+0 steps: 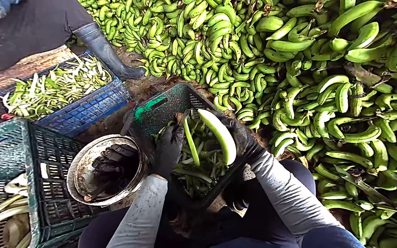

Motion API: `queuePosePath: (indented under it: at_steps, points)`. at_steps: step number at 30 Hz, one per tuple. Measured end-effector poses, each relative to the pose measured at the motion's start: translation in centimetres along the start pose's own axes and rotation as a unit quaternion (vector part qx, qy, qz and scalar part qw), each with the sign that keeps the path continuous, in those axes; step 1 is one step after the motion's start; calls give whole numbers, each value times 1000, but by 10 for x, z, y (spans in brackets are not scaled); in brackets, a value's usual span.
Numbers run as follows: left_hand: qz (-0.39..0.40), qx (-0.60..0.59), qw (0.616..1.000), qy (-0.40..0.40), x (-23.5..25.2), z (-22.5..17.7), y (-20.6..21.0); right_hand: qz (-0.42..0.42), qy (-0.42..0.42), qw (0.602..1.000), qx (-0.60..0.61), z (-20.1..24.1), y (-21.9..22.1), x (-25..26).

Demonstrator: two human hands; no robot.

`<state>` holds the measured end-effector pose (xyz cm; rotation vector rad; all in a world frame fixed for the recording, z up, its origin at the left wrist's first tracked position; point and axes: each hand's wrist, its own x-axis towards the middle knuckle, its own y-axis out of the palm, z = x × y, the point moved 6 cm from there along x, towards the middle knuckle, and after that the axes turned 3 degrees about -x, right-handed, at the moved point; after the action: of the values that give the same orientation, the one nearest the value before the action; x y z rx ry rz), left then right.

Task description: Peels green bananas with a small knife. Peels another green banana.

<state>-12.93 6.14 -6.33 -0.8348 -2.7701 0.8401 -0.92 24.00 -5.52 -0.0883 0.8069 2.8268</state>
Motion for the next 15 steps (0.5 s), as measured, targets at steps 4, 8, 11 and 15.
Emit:
queuePosePath:
  at_steps: [4, 8, 11, 15]
  points:
    - [12, 65, 974, 215, -22, -33, 10, -123, 13, 986, 108, 4, -33, -10]
    - [22, 70, 914, 400, -58, -67, 31, -147, -7, 978, 149, 11, -38, -22]
    - [27, 97, 908, 407, -65, -70, 50, -148, 26, 984, 98, 3, -41, -22]
    - [25, 92, 942, 321, -45, -61, 52, -127, 9, 991, -52, 1, -24, -20]
